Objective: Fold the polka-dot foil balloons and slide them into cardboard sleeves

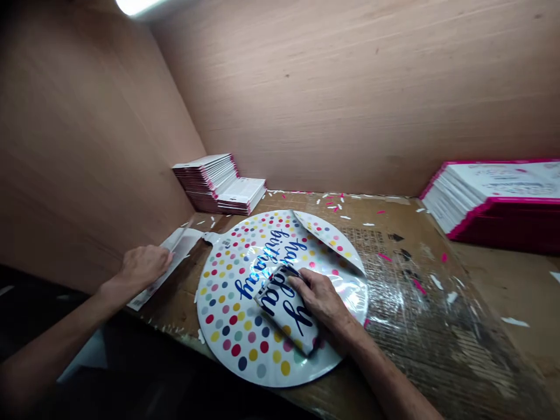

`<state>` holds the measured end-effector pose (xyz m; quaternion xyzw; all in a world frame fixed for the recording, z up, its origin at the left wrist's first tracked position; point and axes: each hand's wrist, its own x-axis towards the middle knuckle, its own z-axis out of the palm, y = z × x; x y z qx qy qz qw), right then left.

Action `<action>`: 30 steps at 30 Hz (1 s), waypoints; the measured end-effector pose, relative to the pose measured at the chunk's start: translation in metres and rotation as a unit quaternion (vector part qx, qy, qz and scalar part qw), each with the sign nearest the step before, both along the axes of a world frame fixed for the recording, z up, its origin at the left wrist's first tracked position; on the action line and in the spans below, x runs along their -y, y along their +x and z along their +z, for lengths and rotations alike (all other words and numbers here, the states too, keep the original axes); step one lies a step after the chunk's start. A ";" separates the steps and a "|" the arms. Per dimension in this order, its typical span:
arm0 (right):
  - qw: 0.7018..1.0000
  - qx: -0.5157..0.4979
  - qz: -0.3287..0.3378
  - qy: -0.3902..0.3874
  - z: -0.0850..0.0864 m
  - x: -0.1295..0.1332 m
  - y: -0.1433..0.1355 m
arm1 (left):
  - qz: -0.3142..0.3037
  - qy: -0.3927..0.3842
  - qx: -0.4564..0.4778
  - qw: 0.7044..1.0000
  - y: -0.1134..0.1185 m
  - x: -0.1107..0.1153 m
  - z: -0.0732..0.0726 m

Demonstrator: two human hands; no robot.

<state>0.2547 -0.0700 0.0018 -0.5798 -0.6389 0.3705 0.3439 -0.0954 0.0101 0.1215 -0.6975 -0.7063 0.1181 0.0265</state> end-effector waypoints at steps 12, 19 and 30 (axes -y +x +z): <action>0.990 -0.078 -0.103 -0.053 0.009 0.046 0.061 | -0.174 -0.034 0.172 0.969 0.156 0.042 -0.056; 0.983 0.186 0.012 0.000 0.021 0.029 -0.029 | -0.414 0.002 0.148 0.898 0.089 0.043 -0.092; 0.939 0.327 -0.092 0.054 0.010 0.024 -0.055 | -0.470 0.027 -0.031 0.882 0.109 0.049 -0.087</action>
